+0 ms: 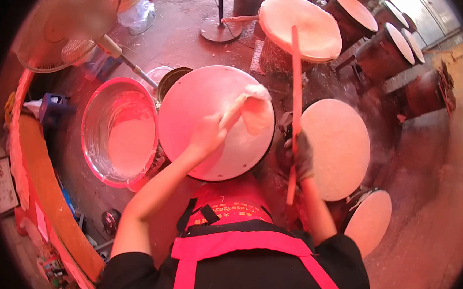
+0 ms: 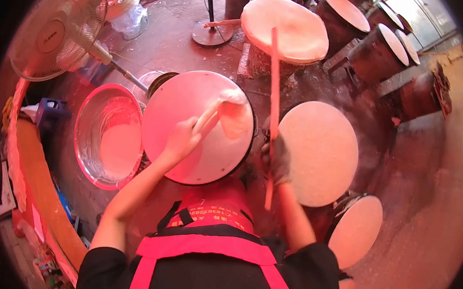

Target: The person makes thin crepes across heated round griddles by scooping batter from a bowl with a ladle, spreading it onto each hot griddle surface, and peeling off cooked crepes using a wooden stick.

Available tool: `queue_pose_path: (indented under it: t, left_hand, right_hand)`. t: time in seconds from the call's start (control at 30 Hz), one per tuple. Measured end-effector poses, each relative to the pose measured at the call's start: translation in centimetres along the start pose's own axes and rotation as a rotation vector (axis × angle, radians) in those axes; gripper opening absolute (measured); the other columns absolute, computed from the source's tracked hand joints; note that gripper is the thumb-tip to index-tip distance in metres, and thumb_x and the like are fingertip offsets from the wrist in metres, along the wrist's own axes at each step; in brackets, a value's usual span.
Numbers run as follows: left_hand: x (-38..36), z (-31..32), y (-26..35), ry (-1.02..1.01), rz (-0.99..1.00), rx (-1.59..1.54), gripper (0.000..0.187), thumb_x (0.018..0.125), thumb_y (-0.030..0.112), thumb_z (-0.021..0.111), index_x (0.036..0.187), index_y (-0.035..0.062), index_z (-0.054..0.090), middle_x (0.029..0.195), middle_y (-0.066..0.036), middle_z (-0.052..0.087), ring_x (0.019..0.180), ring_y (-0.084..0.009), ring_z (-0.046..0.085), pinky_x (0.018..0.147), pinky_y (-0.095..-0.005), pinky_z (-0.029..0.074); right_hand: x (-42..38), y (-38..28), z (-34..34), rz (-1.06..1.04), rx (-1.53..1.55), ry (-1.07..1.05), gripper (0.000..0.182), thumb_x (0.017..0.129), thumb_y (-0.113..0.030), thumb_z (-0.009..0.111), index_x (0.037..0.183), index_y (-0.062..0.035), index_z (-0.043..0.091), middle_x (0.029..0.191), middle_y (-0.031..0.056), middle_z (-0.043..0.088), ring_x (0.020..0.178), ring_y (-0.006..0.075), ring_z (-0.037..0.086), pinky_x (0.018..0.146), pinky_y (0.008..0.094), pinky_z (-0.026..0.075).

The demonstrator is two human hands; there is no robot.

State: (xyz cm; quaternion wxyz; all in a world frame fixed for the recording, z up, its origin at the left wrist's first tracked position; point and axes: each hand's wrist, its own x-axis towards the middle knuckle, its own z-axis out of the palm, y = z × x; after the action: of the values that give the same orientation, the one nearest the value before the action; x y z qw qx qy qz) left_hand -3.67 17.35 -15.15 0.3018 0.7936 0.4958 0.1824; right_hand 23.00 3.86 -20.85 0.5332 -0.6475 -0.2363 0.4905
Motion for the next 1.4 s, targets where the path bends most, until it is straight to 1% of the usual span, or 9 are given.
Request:
queue_pose_path:
  t: [0.1,0.3,0.4,0.5,0.6,0.83,1.03,1.2,1.4]
  left_hand:
    - [0.8,-0.2,-1.3,0.203,0.074,0.031,0.010,0.073,0.007,0.054,0.082,0.0035,0.058,0.079,-0.020,0.059,0.075,-0.0389,0.059,0.064,-0.0475,0.045]
    - [0.4,-4.7,-4.3,0.444,0.204,0.143,0.003,0.072,0.007,0.055,0.072,0.0058,0.058,0.076,-0.014,0.056,0.070,-0.0350,0.057,0.061,-0.0474,0.044]
    - [-1.0,-7.6,-6.5,0.518,0.262,0.147,0.005,0.071,0.008,0.056,0.067,0.0049,0.057,0.074,-0.014,0.055,0.069,-0.0336,0.056,0.059,-0.0469,0.043]
    - [-3.2,-9.4,-9.6,0.547,0.277,0.043,0.006,0.072,0.008,0.056,0.068,0.0049,0.059,0.069,-0.013,0.053,0.063,-0.0305,0.055,0.057,-0.0429,0.043]
    - [-7.1,-10.4,-12.5,0.467,0.079,-0.185,0.008,0.074,0.009,0.057,0.069,0.0038,0.060,0.059,-0.009,0.051,0.054,-0.0241,0.054,0.054,-0.0381,0.043]
    - [-18.3,-12.3,-15.4,-0.042,-0.551,-1.130,0.010,0.085,0.013,0.057,0.085,0.0062,0.050,0.054,0.005,0.040,0.041,-0.0045,0.038,0.033,-0.0187,0.029]
    - [-22.9,-13.5,-10.2,-0.243,-0.643,-1.669,0.020,0.090,0.016,0.054,0.079,0.0128,0.038,0.053,0.008,0.030,0.038,-0.0012,0.028,0.032,-0.0163,0.021]
    - [-24.3,-11.3,-10.6,-0.302,-0.816,-1.824,0.028,0.091,0.018,0.053,0.069,0.0144,0.036,0.051,0.008,0.031,0.039,-0.0020,0.030,0.033,-0.0159,0.023]
    - [-27.1,-9.7,-10.8,-0.115,-0.873,-1.984,0.012,0.091,0.012,0.052,0.083,0.0070,0.045,0.062,0.003,0.040,0.044,-0.0018,0.035,0.033,-0.0140,0.028]
  right_hand:
    - [-10.3,2.9,6.3,-0.813,-1.008,0.379,0.044,0.087,-0.022,0.054,0.128,-0.0081,0.045,0.085,0.0151,0.059,0.071,0.0307,0.059,0.062,0.0422,0.048]
    - [-17.8,6.8,14.2,-0.167,-0.946,0.423,0.050,0.085,-0.020,0.056,0.132,-0.0133,0.043,0.106,0.0243,0.057,0.085,0.0398,0.057,0.069,0.0450,0.047]
    - [-14.2,8.3,18.4,-0.374,-0.388,0.387,0.049,0.085,-0.021,0.056,0.130,-0.0046,0.045,0.114,0.0195,0.059,0.104,0.0293,0.058,0.088,0.0336,0.042]
    - [-11.2,7.1,21.4,-0.434,-0.363,0.300,0.045,0.087,-0.021,0.055,0.129,-0.0059,0.048,0.100,0.0115,0.065,0.080,0.0220,0.063,0.071,0.0318,0.048]
    - [-14.0,3.5,22.4,0.086,0.133,0.080,0.041,0.087,-0.019,0.056,0.127,-0.0098,0.051,0.082,0.0022,0.061,0.055,0.0097,0.052,0.048,0.0249,0.043]
    - [-14.9,13.4,18.8,-0.273,0.128,0.474,0.039,0.085,-0.012,0.058,0.124,-0.0111,0.055,0.074,-0.0027,0.054,0.051,0.0026,0.040,0.044,0.0186,0.035]
    - [-9.2,9.6,24.2,-0.228,0.048,0.202,0.045,0.085,-0.015,0.058,0.129,-0.0096,0.049,0.069,-0.0035,0.048,0.052,0.0048,0.040,0.044,0.0216,0.034]
    - [-11.5,8.1,19.8,-0.258,-0.129,-0.091,0.043,0.085,-0.015,0.058,0.127,-0.0057,0.051,0.075,-0.0012,0.056,0.053,0.0060,0.043,0.047,0.0207,0.038]
    - [-10.7,6.8,14.2,-0.112,0.025,0.238,0.043,0.083,-0.014,0.059,0.124,-0.0010,0.052,0.089,0.0043,0.062,0.077,0.0105,0.055,0.067,0.0247,0.047]
